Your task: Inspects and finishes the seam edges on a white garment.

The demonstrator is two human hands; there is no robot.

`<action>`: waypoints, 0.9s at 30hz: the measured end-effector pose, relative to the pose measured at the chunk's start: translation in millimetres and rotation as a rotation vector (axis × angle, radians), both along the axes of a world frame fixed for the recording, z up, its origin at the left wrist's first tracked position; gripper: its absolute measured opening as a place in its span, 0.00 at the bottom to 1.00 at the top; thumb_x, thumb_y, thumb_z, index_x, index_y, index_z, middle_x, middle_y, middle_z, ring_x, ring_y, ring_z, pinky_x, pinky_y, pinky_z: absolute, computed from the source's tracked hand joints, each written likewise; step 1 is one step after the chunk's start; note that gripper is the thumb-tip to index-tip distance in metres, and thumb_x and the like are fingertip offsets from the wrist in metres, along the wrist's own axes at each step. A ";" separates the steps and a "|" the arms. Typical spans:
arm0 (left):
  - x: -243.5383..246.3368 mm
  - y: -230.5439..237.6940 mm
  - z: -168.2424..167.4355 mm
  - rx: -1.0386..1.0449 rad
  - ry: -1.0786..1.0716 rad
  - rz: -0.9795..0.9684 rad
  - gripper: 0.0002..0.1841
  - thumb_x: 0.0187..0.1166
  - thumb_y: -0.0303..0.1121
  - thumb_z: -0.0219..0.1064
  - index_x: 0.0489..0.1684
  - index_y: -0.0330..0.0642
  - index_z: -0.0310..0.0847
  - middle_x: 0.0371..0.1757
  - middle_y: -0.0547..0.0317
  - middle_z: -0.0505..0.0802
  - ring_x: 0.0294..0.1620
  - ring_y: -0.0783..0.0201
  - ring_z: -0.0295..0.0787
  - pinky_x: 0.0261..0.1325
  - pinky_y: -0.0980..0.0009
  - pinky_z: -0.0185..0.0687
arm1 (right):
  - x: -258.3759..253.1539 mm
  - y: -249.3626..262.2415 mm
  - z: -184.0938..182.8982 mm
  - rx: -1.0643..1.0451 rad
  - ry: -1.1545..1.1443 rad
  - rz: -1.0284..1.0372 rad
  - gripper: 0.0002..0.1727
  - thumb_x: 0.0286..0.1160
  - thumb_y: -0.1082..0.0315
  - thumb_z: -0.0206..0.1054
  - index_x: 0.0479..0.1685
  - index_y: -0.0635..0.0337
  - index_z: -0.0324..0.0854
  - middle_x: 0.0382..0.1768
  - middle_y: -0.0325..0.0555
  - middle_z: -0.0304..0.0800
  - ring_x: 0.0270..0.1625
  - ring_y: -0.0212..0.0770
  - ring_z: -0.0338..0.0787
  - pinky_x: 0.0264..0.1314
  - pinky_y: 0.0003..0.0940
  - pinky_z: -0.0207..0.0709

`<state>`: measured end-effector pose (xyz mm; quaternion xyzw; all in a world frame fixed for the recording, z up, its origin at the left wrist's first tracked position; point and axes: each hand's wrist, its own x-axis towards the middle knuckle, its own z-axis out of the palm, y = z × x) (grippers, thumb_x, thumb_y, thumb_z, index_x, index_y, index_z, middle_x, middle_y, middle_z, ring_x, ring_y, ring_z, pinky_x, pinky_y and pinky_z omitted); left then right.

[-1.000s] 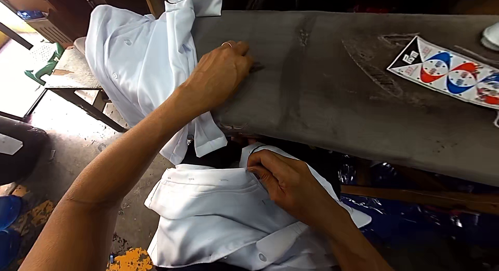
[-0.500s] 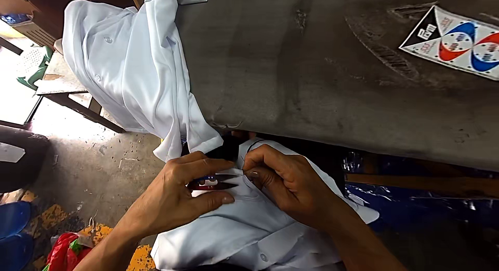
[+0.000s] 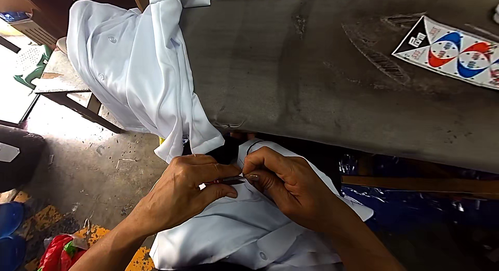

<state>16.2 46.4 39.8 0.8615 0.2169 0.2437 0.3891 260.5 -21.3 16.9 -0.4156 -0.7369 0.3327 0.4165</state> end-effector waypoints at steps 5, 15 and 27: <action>0.2 -1.9 2.2 -0.005 0.006 0.000 0.14 0.81 0.41 0.73 0.54 0.41 0.94 0.42 0.63 0.96 0.43 0.78 0.89 0.49 0.81 0.84 | -0.5 -1.1 2.3 -0.003 -0.004 -0.001 0.11 0.92 0.63 0.54 0.48 0.55 0.81 0.32 0.30 0.81 0.35 0.17 0.79 0.38 0.11 0.72; 0.4 -1.5 5.7 -0.004 0.018 -0.020 0.14 0.82 0.41 0.72 0.53 0.41 0.94 0.40 0.63 0.95 0.42 0.78 0.89 0.48 0.81 0.83 | -0.2 -2.1 4.6 0.000 -0.010 0.009 0.11 0.92 0.63 0.54 0.48 0.55 0.81 0.31 0.30 0.81 0.34 0.17 0.79 0.37 0.11 0.72; 7.3 13.8 27.9 0.060 0.031 0.091 0.16 0.80 0.43 0.73 0.57 0.43 0.92 0.41 0.68 0.94 0.37 0.81 0.86 0.41 0.81 0.84 | 12.6 -11.9 12.2 0.003 0.047 -0.083 0.09 0.89 0.62 0.60 0.47 0.54 0.84 0.37 0.30 0.88 0.38 0.20 0.86 0.40 0.15 0.81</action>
